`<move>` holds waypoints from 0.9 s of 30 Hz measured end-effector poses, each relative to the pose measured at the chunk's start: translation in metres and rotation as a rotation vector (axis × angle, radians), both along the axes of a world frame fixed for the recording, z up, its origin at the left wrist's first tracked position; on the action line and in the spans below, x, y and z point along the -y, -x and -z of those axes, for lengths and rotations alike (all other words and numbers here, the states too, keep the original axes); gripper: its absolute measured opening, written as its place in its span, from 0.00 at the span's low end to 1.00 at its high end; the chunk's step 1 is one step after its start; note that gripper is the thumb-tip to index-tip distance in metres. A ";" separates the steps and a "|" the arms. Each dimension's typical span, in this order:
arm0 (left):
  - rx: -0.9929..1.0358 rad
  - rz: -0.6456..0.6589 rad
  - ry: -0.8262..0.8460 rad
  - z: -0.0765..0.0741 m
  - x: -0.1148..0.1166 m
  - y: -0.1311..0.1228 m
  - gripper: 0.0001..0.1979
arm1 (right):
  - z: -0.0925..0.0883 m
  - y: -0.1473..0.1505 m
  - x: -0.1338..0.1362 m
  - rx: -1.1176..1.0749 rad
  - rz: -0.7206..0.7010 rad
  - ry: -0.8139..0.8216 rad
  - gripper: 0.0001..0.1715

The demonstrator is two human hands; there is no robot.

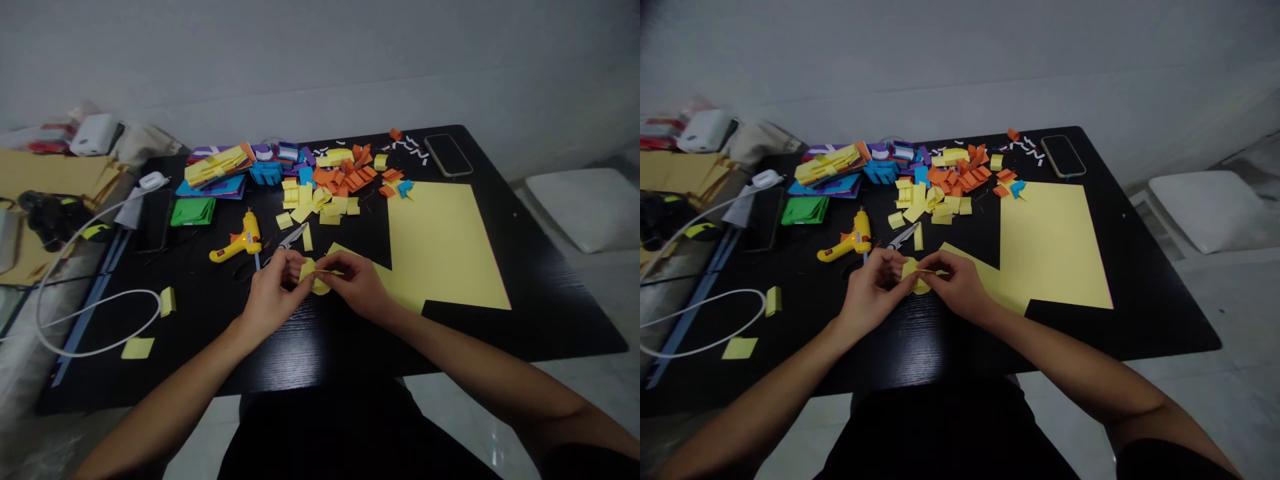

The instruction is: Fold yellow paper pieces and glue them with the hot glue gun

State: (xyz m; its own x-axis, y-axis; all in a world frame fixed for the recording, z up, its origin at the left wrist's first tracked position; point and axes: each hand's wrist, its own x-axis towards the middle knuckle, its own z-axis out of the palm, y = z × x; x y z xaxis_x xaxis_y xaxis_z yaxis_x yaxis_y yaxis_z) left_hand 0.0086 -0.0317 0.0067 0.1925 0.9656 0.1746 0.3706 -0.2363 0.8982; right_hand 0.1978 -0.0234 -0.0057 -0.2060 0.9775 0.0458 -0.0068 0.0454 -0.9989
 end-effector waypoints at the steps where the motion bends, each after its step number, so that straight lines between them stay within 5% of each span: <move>1: 0.000 -0.003 -0.002 0.000 0.000 0.000 0.11 | -0.001 0.000 0.001 0.037 0.015 -0.034 0.06; 9: -0.164 0.082 -0.124 -0.004 -0.003 0.005 0.06 | 0.000 -0.003 0.002 0.293 0.067 -0.476 0.04; 19: -0.252 0.137 -0.176 -0.007 -0.003 0.006 0.06 | -0.002 -0.002 0.002 0.323 0.049 -0.471 0.04; 27: -0.266 0.039 -0.200 -0.007 0.000 0.003 0.02 | 0.001 0.000 0.003 0.292 0.098 -0.426 0.03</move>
